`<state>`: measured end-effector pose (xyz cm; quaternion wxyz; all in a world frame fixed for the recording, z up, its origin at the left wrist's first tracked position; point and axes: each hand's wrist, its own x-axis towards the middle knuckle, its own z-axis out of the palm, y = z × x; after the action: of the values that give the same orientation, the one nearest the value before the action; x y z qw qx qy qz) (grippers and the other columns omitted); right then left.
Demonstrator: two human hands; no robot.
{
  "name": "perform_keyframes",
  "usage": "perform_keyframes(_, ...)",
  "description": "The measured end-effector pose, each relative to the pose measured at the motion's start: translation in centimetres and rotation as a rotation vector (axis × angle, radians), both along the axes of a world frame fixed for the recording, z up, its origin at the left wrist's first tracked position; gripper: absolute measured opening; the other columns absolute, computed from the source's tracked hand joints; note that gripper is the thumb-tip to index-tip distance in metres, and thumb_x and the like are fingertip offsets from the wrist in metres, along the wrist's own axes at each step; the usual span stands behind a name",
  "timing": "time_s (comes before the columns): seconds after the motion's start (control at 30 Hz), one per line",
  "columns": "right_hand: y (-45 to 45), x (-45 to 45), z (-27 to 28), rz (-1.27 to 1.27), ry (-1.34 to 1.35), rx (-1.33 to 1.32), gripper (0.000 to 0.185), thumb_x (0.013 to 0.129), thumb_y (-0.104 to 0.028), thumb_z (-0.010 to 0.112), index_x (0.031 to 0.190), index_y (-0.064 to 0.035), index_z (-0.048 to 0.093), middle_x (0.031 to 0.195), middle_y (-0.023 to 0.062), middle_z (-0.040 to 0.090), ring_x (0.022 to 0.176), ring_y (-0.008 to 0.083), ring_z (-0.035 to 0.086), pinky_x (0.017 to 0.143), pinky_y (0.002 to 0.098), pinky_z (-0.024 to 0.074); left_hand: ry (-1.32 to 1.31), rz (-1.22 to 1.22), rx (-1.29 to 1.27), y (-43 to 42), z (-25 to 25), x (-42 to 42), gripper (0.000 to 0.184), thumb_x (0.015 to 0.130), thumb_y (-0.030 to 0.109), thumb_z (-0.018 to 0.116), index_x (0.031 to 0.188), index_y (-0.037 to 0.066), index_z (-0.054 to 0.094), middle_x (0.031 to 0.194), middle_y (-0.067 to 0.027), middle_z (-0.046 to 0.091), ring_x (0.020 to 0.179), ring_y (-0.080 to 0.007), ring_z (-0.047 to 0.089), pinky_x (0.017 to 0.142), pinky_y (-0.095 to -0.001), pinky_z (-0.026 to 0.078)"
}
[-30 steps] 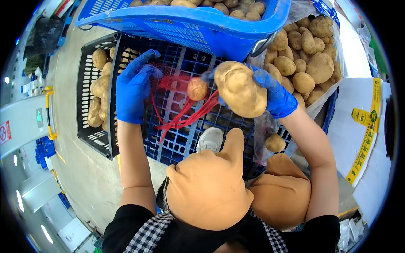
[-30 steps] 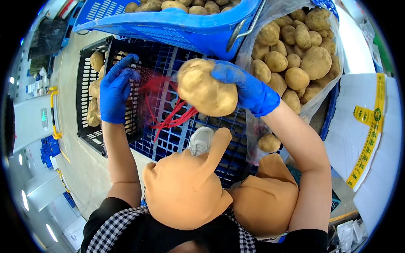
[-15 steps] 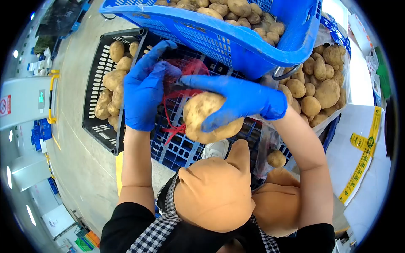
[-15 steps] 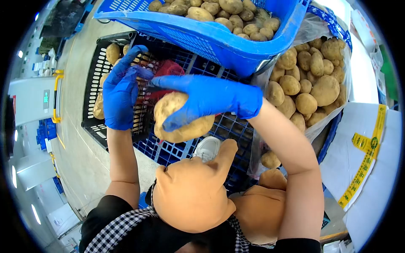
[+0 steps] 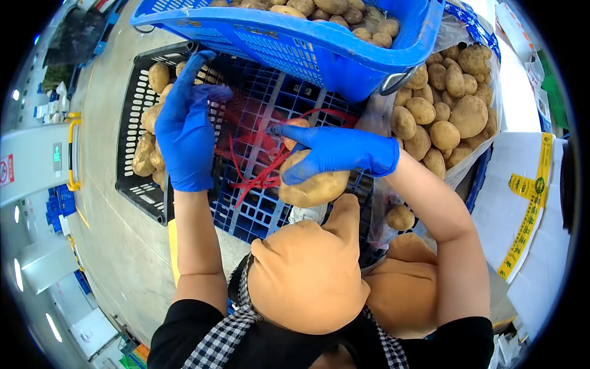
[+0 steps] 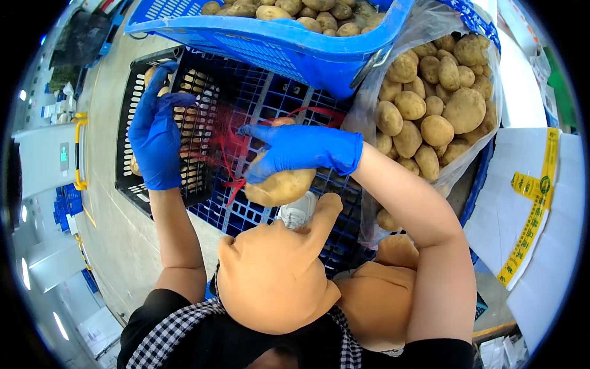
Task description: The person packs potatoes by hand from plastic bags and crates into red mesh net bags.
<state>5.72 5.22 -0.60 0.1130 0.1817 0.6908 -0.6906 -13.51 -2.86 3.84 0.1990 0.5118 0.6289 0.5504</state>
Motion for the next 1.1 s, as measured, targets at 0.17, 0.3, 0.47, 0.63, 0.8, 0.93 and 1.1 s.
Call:
perform_keyframes(0.17,0.3,0.8,-1.9,0.010,-0.059,0.033,0.101,0.069,-0.049,0.066,0.141,0.0019,0.018,0.128,0.0228,0.047,0.116,0.0291,0.047,0.098,0.0327,0.0367,-0.169,-0.197,-0.078,0.0,-0.3,4.7,0.036,0.091,-0.001,0.040,0.125,-0.002,0.049,0.106,-0.0085,0.062,0.083,-0.0106,0.061,0.071,-0.0197,0.046)
perform_keyframes(0.3,1.3,3.9,-4.4,-0.427,0.039,-0.296,0.080,0.075,-0.043,0.067,0.132,0.0051,0.035,0.123,0.0157,0.049,0.108,0.0186,0.051,0.089,0.0280,0.0440,-0.150,-0.079,-0.121,0.0,0.8,4.0,0.036,0.086,-0.001,0.052,0.122,-0.001,0.051,0.093,-0.0028,0.061,0.076,-0.0085,0.057,0.068,-0.0201,0.046)
perform_keyframes(0.47,0.9,6.8,-3.8,-0.652,0.229,-0.506,0.062,0.084,-0.029,0.061,0.132,-0.0011,0.033,0.118,0.0099,0.053,0.102,0.0136,0.056,0.085,0.0238,0.0472,0.207,-0.193,-0.547,-2.1,0.4,2.1,0.028,0.079,0.008,0.067,0.107,0.004,0.060,0.067,0.0040,0.048,0.059,-0.0042,0.042,0.054,-0.0200,0.037)
perform_keyframes(0.63,0.7,10.1,-1.4,-0.789,0.181,-0.642,0.051,0.085,-0.032,0.059,0.124,-0.0003,0.046,0.115,0.0116,0.056,0.101,0.0155,0.058,0.083,0.0262,0.0502,-0.014,-0.174,-0.436,-1.4,-0.2,1.6,0.017,0.089,0.016,0.054,0.095,0.004,0.064,0.057,0.0055,0.045,0.052,-0.0025,0.038,0.050,-0.0203,0.035)
perform_keyframes(0.8,0.4,15.0,-2.8,-0.826,0.339,-0.705,0.067,0.084,-0.046,0.056,0.130,-0.0004,0.039,0.124,0.0161,0.050,0.107,0.0255,0.056,0.093,0.0339,0.0471,-0.787,-0.160,-0.378,1.4,-0.3,5.3,0.032,0.094,0.022,0.043,0.112,0.000,0.057,0.050,0.0083,0.028,0.038,-0.0018,0.021,0.034,-0.0171,0.016)
perform_keyframes(0.93,0.5,14.2,-2.0,-0.830,0.732,-0.907,0.067,0.084,-0.044,0.057,0.130,-0.0001,0.039,0.117,0.0159,0.053,0.101,0.0251,0.057,0.087,0.0332,0.0504,-0.612,-0.198,-0.343,1.6,-0.1,6.6,0.036,0.094,0.022,0.041,0.120,0.000,0.053,0.049,0.0086,0.027,0.038,-0.0015,0.018,0.035,-0.0164,0.017)
perform_keyframes(1.1,1.6,8.1,1.3,-0.635,0.876,-0.815,0.055,0.086,-0.033,0.057,0.128,-0.0001,0.041,0.114,0.0137,0.056,0.100,0.0233,0.059,0.086,0.0320,0.0503,-0.537,-0.231,-0.302,1.0,-0.9,6.3,0.035,0.095,0.019,0.041,0.123,0.000,0.049,0.098,-0.0047,0.055,0.082,-0.0110,0.053,0.070,-0.0232,0.044)
